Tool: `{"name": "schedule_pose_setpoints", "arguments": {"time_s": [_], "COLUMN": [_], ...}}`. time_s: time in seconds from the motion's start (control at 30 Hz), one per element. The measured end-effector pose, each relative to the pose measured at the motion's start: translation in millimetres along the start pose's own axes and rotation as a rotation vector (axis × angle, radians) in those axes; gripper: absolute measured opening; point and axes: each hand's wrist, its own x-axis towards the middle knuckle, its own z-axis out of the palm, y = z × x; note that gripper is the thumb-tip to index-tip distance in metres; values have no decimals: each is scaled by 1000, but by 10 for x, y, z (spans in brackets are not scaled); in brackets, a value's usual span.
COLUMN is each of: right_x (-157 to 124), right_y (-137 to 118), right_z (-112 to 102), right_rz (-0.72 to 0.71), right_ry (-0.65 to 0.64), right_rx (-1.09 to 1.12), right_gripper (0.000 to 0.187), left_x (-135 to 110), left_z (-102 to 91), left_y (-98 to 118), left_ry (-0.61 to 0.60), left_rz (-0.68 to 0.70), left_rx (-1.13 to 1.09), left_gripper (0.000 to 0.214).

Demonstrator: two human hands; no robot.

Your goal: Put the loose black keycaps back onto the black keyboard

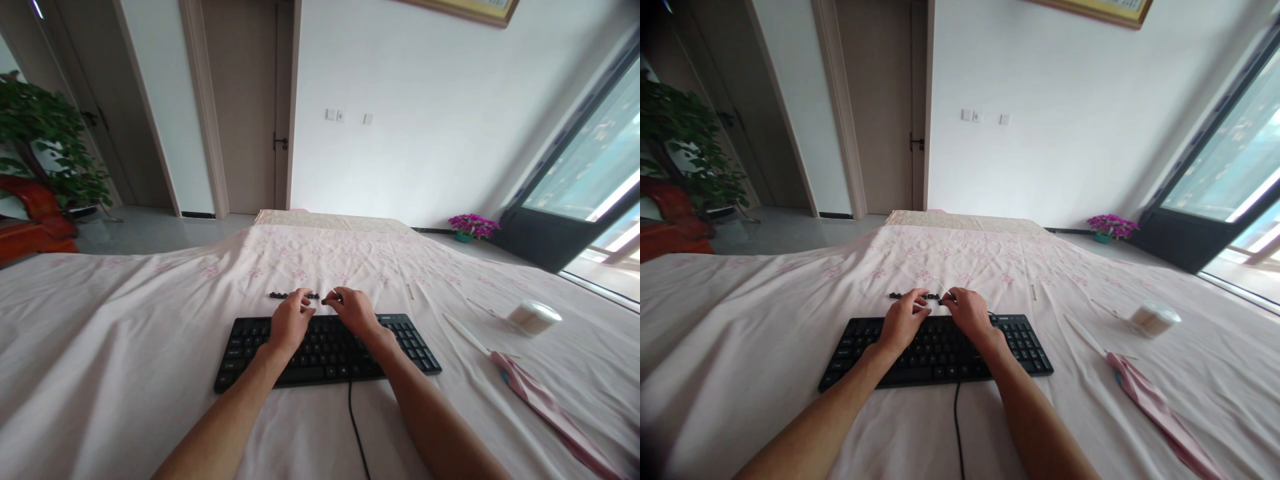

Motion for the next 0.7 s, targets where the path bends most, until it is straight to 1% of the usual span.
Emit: {"name": "schedule_pose_setpoints", "arguments": {"time_s": [0.1,0.23,0.33,0.43,0.7], "right_x": [115,262,327,356,380], "right_y": [77,130,149,166,189], "right_z": [15,106,174,217,239], "right_rz": [104,164,157,145,129], "right_ry": [2,-60,-87,-88,-96], "right_rx": [-37,-114,-144,-159,-160], "right_gripper": [15,17,17,17,14], "left_x": [-15,-37,-38,-33,-42], "left_z": [-18,-24,-20,-19,-38], "left_y": [24,42,40,40,58], "left_ry": [-42,-93,-94,-98,-112], "left_rz": [-35,-22,-25,-29,-16], "left_rx": [119,247,286,309,323], "left_gripper": [27,17,17,17,17]}}
